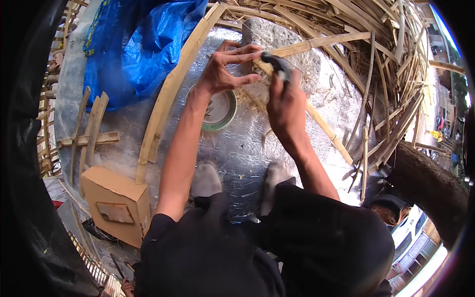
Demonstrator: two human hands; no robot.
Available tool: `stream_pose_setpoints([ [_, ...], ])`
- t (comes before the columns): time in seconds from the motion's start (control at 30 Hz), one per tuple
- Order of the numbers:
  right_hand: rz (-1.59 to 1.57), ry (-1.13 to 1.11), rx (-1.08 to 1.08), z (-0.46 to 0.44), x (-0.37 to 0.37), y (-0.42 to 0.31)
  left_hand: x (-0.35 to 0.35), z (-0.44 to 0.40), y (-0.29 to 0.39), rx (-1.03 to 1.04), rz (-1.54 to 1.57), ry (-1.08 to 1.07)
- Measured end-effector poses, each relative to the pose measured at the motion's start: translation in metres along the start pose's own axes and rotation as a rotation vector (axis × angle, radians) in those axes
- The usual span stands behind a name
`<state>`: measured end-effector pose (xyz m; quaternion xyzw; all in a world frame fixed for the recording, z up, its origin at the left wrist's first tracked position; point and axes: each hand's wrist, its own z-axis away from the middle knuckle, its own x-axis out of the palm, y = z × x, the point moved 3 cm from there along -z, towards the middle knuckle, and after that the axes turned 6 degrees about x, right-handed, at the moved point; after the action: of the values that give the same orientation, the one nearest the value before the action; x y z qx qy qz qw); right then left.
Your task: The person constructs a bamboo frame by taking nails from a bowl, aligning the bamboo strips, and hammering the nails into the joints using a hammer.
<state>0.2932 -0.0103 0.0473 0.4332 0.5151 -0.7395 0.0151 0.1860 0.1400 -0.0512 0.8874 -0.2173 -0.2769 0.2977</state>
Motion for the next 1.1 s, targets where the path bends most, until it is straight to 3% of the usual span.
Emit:
stream_pose_setpoints([
  [0.03,0.216,-0.05,-0.1,-0.009,0.013,0.018,0.0,0.0,-0.001,-0.015,-0.003,0.012],
  [0.1,0.064,-0.07,-0.082,-0.005,0.007,0.006,0.002,-0.002,-0.002,-0.025,0.003,0.009],
  [0.17,-0.071,0.049,-0.101,0.0,0.007,0.011,0.002,0.002,-0.001,-0.001,-0.014,0.044],
  [0.2,0.08,-0.038,-0.071,-0.007,0.01,0.014,0.001,0.001,0.004,-0.037,-0.008,0.031],
  [0.3,0.008,-0.029,-0.117,-0.012,0.001,0.01,0.003,0.002,0.0,-0.015,0.027,0.057],
  [0.37,-0.064,0.138,-0.136,-0.004,-0.004,-0.001,0.005,0.006,0.001,-0.052,0.018,0.054],
  [0.43,0.243,-0.045,-0.013,-0.017,0.011,0.008,0.005,0.003,0.0,-0.044,0.005,0.046],
  [0.57,0.112,-0.064,-0.003,-0.02,0.002,0.009,0.007,0.004,0.003,-0.076,-0.029,0.072],
  [0.63,0.043,0.009,-0.1,-0.021,-0.007,-0.002,0.009,-0.005,0.004,-0.05,-0.038,0.08],
  [0.73,-0.074,0.085,-0.061,-0.012,-0.023,-0.02,0.003,0.005,0.017,-0.063,-0.06,0.042],
  [0.77,-0.055,0.134,-0.113,-0.011,-0.018,-0.016,0.001,0.006,0.022,-0.069,-0.059,0.037],
  [0.87,0.309,-0.115,-0.007,-0.023,0.009,0.004,-0.011,0.005,0.033,-0.132,-0.082,0.123],
  [1.0,0.037,-0.027,0.005,-0.019,-0.012,-0.017,-0.029,0.008,0.043,-0.195,-0.116,0.156],
  [1.1,-0.029,0.11,-0.149,-0.008,-0.027,-0.031,-0.038,0.018,0.044,-0.232,-0.126,0.137],
])
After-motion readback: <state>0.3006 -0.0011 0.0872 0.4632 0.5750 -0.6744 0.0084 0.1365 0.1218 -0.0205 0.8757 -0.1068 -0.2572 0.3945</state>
